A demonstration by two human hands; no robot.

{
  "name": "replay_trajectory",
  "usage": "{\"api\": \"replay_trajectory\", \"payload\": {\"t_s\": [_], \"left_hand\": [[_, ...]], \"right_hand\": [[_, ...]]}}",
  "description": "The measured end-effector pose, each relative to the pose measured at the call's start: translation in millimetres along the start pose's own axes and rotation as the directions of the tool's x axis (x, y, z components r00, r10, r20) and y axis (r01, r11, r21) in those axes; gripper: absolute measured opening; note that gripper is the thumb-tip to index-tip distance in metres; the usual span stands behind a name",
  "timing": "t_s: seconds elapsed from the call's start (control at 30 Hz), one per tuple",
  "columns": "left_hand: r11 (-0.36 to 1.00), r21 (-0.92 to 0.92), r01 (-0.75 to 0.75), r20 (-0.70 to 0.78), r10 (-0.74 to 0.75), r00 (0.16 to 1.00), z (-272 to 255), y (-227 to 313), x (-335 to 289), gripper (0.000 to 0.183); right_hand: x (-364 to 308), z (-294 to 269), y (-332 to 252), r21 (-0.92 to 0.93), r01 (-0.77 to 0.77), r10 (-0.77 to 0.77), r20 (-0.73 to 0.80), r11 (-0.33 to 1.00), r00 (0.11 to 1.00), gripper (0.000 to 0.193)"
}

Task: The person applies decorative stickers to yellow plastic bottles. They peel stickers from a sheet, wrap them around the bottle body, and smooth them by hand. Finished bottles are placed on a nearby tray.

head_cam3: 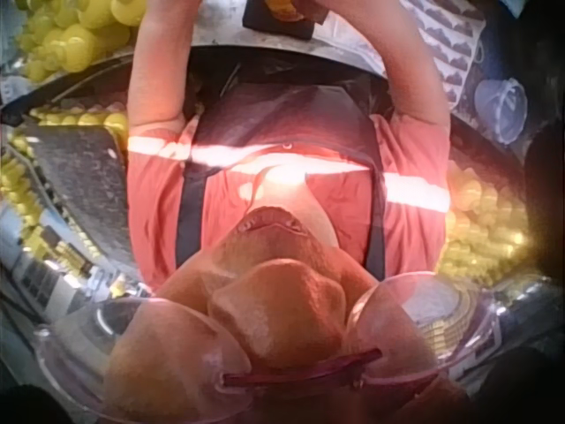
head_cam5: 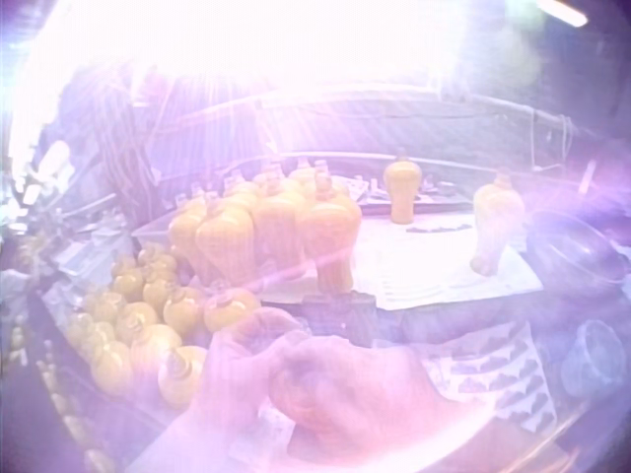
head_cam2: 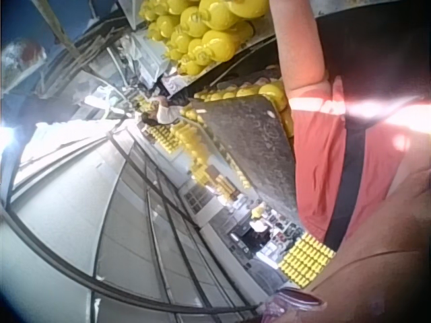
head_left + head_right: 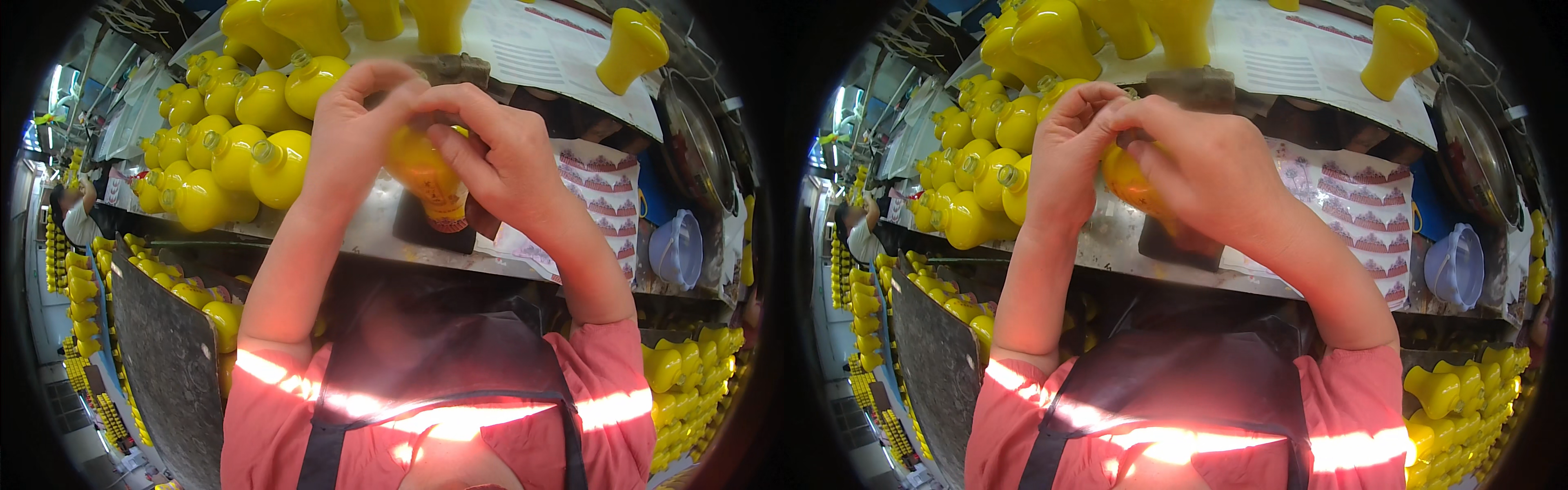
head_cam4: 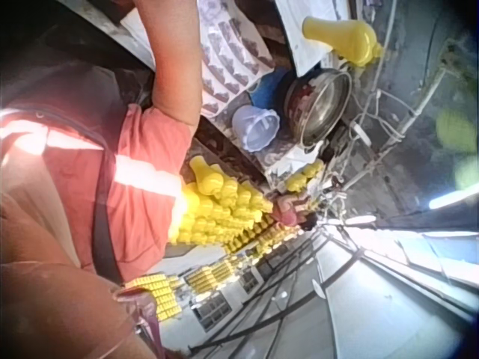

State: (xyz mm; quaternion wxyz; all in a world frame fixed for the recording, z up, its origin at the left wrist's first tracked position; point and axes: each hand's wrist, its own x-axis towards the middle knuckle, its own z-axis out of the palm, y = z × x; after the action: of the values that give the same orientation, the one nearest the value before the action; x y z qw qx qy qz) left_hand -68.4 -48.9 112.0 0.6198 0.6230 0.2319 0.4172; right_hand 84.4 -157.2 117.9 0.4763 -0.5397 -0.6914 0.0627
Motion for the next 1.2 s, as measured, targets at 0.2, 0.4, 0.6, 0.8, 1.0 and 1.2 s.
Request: {"api": "replay_trajectory", "payload": {"t_s": [0.2, 0.4, 0.6, 0.8, 1.0, 1.2], "left_hand": [[0.999, 0.036, 0.018, 0.009, -0.018, 1.000, 1, 4, 0, 0.018], [0.999, 0.043, 0.000, -0.001, 0.000, 1.000, 3, 5, -4, 0.017], [0.998, 0.055, 0.008, -0.007, -0.007, 1.000, 0, 4, 1, 0.018], [1.000, 0.020, -0.022, 0.049, 0.021, 0.999, -5, 4, 1, 0.019], [0.996, 0.076, -0.043, 0.074, 0.037, 0.997, -3, 3, -2, 0.021], [0.992, 0.099, -0.079, 0.189, 0.059, 0.980, -8, 4, 3, 0.024]], "right_hand": [[-5, -5, 17, 0.233, -0.248, 0.255, 0.001, 0.940, 0.967, 0.022], [6, -8, 21, 0.215, -0.242, 0.255, -0.033, 0.946, 0.966, 0.022], [-9, -7, 0, 0.117, -0.172, 0.179, -0.050, 0.978, 0.983, 0.019], [0, -6, 16, 0.205, -0.215, 0.240, -0.103, 0.955, 0.965, 0.018], [13, -17, 26, 0.390, -0.430, 0.399, 0.161, 0.815, 0.903, 0.025], [17, -22, 22, 0.467, -0.558, 0.504, 0.249, 0.685, 0.827, 0.028]]}}
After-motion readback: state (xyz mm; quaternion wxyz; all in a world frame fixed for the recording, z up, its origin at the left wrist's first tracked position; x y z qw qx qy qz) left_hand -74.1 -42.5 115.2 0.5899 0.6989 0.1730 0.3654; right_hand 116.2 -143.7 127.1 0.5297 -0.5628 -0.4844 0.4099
